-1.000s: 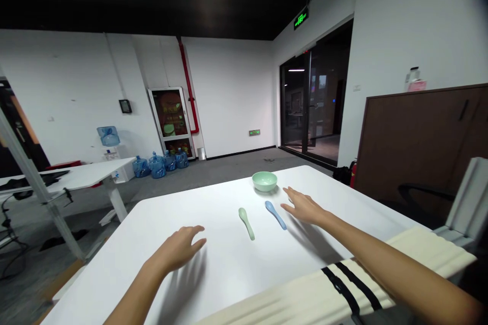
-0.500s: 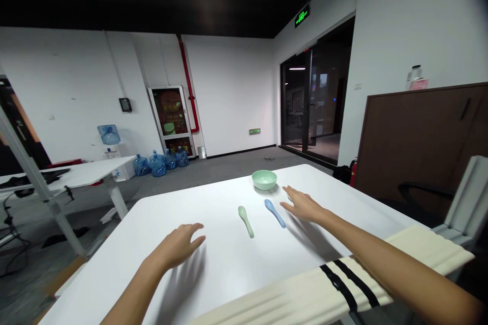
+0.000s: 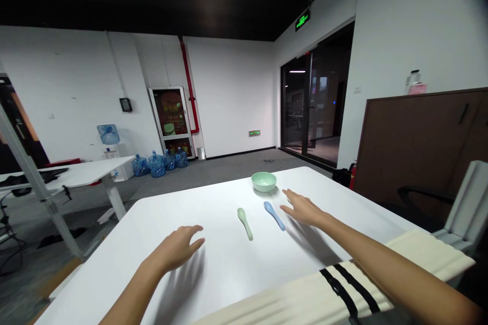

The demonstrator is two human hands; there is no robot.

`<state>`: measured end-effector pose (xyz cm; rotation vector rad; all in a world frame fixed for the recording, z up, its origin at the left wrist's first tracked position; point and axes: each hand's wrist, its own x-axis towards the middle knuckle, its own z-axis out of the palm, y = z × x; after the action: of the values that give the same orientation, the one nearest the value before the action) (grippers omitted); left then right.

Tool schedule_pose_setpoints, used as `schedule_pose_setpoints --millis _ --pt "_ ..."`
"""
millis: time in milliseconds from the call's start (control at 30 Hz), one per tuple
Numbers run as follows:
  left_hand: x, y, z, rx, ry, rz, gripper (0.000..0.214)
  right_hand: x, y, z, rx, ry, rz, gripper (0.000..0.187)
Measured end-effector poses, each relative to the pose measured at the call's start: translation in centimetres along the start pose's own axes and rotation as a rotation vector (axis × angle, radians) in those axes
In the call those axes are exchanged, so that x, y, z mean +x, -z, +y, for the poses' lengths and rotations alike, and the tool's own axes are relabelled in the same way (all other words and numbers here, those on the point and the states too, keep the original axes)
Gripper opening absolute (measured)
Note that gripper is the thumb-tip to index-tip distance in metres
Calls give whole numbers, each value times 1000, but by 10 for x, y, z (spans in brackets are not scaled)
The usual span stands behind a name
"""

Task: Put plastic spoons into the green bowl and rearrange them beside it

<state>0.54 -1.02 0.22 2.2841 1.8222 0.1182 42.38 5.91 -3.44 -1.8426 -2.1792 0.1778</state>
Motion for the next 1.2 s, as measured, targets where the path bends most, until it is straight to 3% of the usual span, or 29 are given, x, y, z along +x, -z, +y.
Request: schedule_pose_setpoints --millis 1200 --pt "-1 -1 -3 -15 -16 24 62 1 -6 1 39 35 20 76"
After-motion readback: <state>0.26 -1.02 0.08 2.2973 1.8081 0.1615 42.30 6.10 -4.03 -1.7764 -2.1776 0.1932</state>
